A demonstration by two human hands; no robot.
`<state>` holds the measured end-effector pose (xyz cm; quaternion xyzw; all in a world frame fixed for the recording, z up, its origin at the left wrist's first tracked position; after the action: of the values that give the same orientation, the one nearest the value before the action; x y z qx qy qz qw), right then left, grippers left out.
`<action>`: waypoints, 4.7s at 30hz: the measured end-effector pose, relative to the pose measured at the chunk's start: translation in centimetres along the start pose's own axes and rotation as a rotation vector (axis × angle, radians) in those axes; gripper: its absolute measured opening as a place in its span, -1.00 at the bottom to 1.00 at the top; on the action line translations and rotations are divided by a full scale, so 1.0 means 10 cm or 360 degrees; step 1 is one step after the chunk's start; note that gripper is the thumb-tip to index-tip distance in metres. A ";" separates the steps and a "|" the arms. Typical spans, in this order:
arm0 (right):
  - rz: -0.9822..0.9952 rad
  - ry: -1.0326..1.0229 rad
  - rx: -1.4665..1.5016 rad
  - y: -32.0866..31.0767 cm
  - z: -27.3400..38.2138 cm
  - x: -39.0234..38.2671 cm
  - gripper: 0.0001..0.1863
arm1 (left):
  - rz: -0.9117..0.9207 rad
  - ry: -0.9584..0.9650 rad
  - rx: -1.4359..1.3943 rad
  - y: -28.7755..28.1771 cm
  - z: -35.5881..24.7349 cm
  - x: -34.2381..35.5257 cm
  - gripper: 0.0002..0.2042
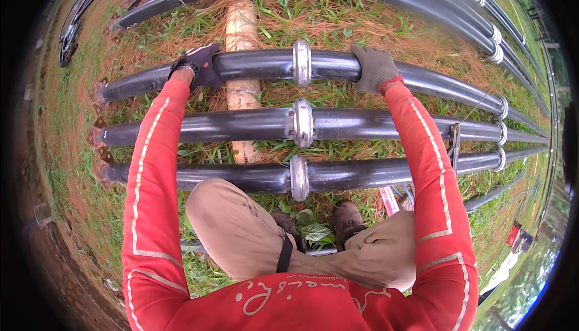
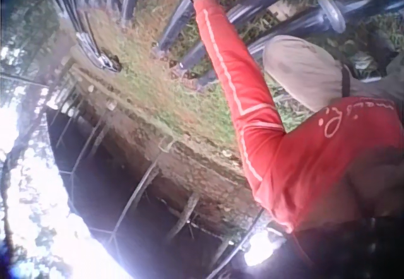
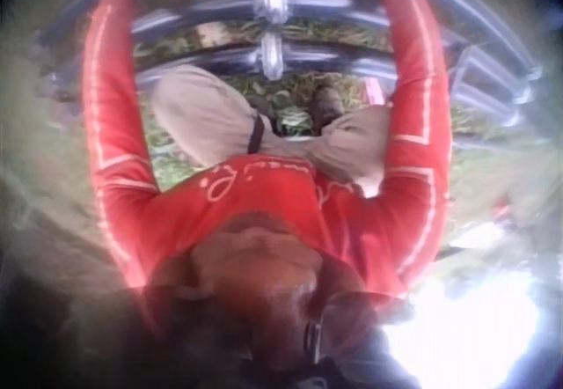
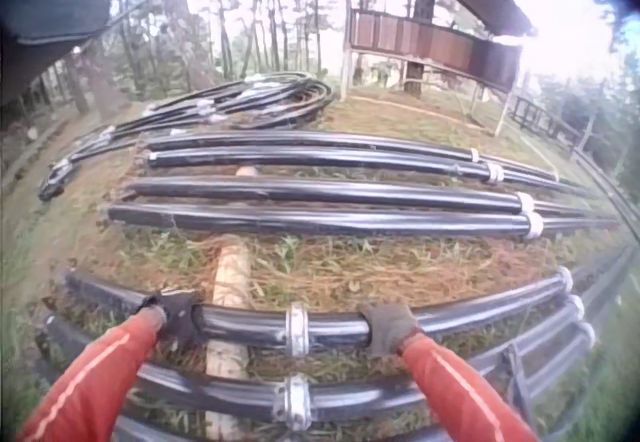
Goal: The person welds metal rings onto curved pipes using a welding electrode holder, rotates the pipes by hand, inserts a new welding rod into the holder, and welds the pipe joints.
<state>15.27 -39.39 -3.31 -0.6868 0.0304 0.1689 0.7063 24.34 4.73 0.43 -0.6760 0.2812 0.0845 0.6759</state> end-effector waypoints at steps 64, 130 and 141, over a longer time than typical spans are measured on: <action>-0.0265 0.0078 -0.0185 0.13 0.06 -0.16 -0.07 | -0.0921 -0.0170 -0.0257 0.88 0.04 -0.99 -0.08; 0.0040 0.0020 -0.0077 0.09 0.00 -0.11 -0.08 | -0.0842 -0.0227 -0.0096 0.37 0.00 -0.66 -0.67; -0.0069 0.0027 -0.0086 0.05 0.07 -0.19 -0.17 | -0.0979 -0.0257 -0.0002 0.49 0.09 -0.65 -0.60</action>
<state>13.19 -39.06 -3.19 -0.7076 0.0169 0.1483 0.6907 16.76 7.71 -0.62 -0.7209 0.0091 -0.0703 0.6894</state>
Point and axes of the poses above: each hand's wrist, its own x-axis towards the middle knuckle, its own y-axis out of the palm, z = x × y, the point moved 5 cm from there along x, towards the middle knuckle
